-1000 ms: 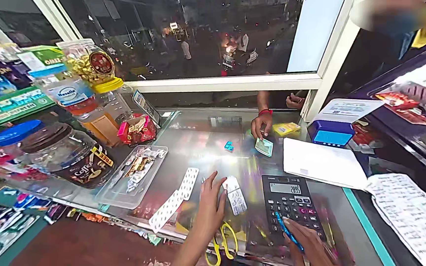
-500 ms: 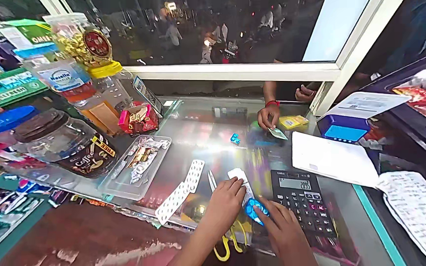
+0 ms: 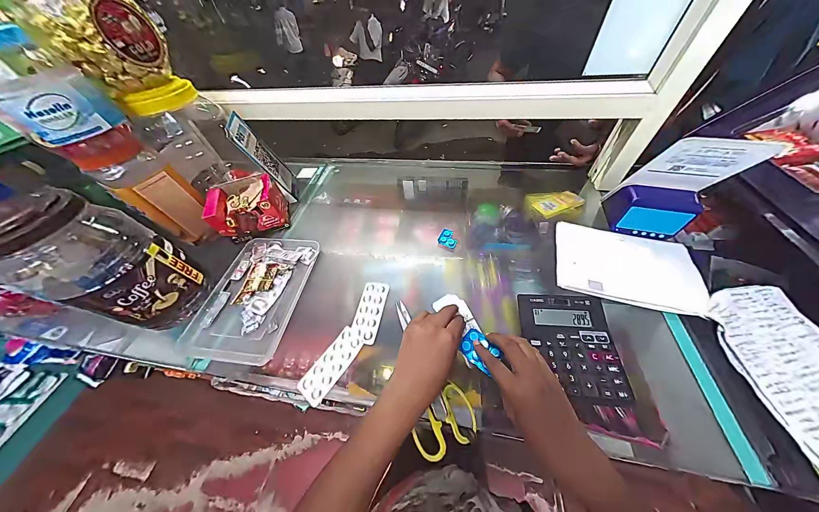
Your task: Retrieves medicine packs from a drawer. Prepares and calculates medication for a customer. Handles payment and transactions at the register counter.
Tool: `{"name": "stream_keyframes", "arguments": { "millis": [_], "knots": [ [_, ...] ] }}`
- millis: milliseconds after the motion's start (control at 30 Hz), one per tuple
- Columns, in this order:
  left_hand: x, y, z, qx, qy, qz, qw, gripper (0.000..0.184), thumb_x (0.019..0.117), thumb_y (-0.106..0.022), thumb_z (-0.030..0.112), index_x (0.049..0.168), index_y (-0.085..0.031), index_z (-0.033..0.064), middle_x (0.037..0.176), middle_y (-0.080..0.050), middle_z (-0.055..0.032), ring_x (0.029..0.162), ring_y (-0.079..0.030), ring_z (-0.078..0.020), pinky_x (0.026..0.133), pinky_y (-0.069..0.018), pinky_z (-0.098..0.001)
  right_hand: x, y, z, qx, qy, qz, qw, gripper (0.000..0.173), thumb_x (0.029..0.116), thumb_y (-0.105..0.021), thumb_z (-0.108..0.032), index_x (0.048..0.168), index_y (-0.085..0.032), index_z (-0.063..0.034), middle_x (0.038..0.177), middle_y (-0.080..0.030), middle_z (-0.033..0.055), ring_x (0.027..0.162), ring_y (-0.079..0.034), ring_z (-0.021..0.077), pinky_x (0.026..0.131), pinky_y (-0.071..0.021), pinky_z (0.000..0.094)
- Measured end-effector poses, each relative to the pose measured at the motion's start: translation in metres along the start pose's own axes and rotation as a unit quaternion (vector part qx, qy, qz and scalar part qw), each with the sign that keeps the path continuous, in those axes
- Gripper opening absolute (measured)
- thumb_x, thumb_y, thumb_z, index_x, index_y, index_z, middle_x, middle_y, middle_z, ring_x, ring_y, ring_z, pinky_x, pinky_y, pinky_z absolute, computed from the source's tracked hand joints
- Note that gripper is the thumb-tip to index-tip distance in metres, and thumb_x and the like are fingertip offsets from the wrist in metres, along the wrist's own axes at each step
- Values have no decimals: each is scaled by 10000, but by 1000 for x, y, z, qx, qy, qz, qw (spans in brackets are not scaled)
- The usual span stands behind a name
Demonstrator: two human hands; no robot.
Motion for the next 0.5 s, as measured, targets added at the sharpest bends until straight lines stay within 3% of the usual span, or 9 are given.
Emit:
{"name": "stream_keyframes", "arguments": {
  "millis": [100,133,200,233,333,400,500],
  "knots": [
    [2,-6,4,-16,-20,-32,999,126,934,-619,12,961,-738,-22,1128,-741,-180,1119,-706,-352,932,-579,-467,6,-5,-2,-6,-8,4,1000,457,737,-694,105,1149,-769,-79,1112,-711,168,983,-703,337,834,-605,383],
    [3,-8,3,-16,-22,-44,999,123,935,-613,3,967,-725,-38,1111,-734,-194,1070,-723,-349,891,-598,-451,7,-6,-3,-6,-10,1,1000,445,747,-696,104,1150,-767,-72,1112,-708,173,985,-704,339,834,-607,384],
    [7,-9,0,-6,-19,-85,996,124,946,-608,32,980,-698,-45,1067,-713,-186,828,-748,-301,691,-620,-399,8,-8,-5,-14,-12,-8,1000,430,765,-695,103,1156,-762,-63,1113,-712,176,981,-712,343,820,-612,401],
    [10,-10,-2,-10,-9,-121,993,155,967,-590,55,1022,-686,-54,1123,-697,-194,762,-742,-295,636,-611,-397,10,-9,-7,-19,-13,-14,1000,438,765,-693,106,1165,-759,-59,1116,-714,179,980,-715,347,813,-612,410],
    [14,-10,-10,-63,21,-189,980,206,1004,-557,124,1085,-648,-43,1316,-620,-198,706,-720,-269,618,-596,-382,15,-14,-11,-31,-31,-49,998,449,772,-732,72,1208,-736,-34,1168,-703,204,1003,-713,377,810,-607,462],
    [15,-8,-14,-106,38,-212,971,212,1014,-554,139,1109,-623,-37,1389,-573,-196,717,-714,-261,649,-592,-374,18,-20,-13,-51,-43,-75,995,400,850,-743,-86,1243,-715,-16,1235,-684,218,1040,-704,393,807,-592,495],
    [15,-6,-18,-146,43,-206,967,204,1006,-555,131,1072,-640,-42,1410,-568,-200,742,-721,-265,663,-590,-379,21,-26,-19,-79,-54,-96,991,380,900,-718,-178,1239,-713,-6,1291,-668,216,1074,-698,398,819,-585,507]
  ]
}}
Point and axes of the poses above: each hand's wrist, its own x-axis towards the middle knuckle, its own y-axis out of the back of the hand, z = x × y, the point moved 9 cm from there along x, towards the middle knuckle
